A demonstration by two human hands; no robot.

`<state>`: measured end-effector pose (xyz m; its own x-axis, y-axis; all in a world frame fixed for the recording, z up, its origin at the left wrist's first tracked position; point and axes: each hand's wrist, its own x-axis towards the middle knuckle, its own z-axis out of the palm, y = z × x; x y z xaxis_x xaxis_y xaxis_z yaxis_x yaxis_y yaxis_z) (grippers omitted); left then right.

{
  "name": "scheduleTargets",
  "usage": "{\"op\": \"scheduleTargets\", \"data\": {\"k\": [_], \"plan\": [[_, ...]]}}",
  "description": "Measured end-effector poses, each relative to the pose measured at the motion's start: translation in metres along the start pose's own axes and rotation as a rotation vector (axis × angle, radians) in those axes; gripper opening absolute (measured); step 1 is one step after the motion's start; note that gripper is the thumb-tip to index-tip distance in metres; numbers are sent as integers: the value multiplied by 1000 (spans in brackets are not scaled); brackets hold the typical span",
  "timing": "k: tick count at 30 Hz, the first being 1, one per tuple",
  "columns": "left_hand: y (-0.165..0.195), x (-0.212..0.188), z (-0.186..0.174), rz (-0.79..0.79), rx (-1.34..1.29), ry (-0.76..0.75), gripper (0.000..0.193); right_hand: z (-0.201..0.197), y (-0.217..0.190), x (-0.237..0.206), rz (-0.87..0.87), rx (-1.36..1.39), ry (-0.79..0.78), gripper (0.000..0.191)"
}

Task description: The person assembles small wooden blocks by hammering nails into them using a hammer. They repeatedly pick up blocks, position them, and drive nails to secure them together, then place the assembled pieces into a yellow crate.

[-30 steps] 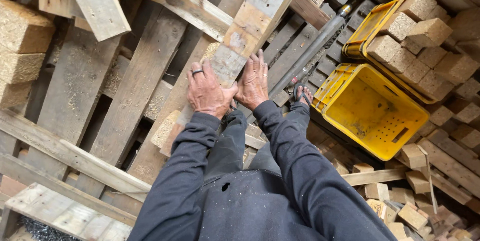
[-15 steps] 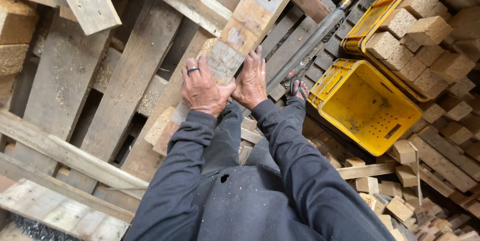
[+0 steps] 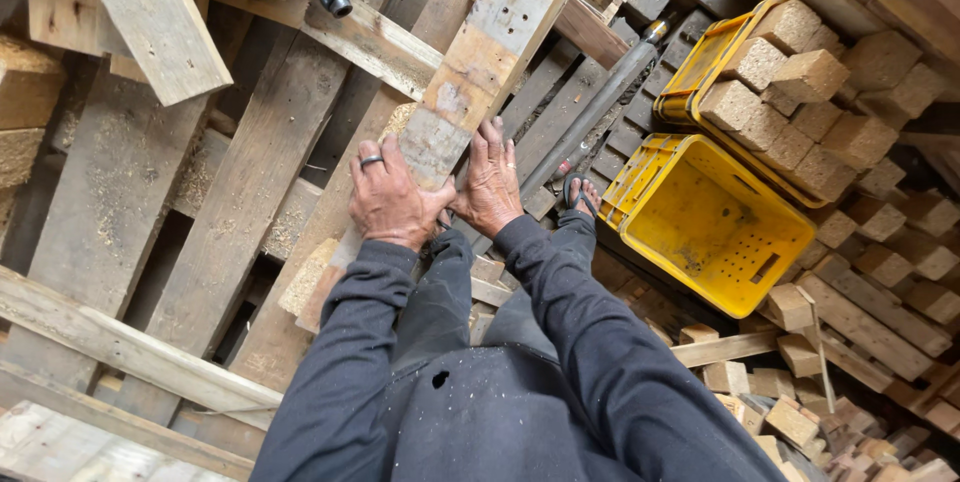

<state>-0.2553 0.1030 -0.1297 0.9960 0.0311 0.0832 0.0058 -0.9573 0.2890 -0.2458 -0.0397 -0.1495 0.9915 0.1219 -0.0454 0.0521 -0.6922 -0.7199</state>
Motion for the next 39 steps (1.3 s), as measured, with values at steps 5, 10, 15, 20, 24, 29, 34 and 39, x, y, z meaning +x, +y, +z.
{"op": "scheduleTargets", "data": {"k": [5,10,15,20,24,29,34,39], "plan": [[-7,10,-3,42,29,-72,103,-31,-2,-17,-9,42,-31,103],[-13,23,-14,68,-171,-134,123,-57,20,-65,149,61,-255,63],[-44,22,-27,-972,-1376,214,17,-73,52,-118,216,44,-474,41],[-68,-12,-32,-1287,-2339,102,9,-93,70,-127,373,-26,-603,36],[-42,-33,-24,-1351,-2560,80,21,-108,42,-86,288,61,-431,31],[-22,-33,-31,-913,-2597,60,17,-101,-50,20,-94,293,-190,21],[-33,-20,-33,-764,-2659,28,9,-50,-123,164,-296,257,-81,48],[-49,-11,-39,-729,-2591,-59,13,-9,-147,235,-408,31,11,57]]}}
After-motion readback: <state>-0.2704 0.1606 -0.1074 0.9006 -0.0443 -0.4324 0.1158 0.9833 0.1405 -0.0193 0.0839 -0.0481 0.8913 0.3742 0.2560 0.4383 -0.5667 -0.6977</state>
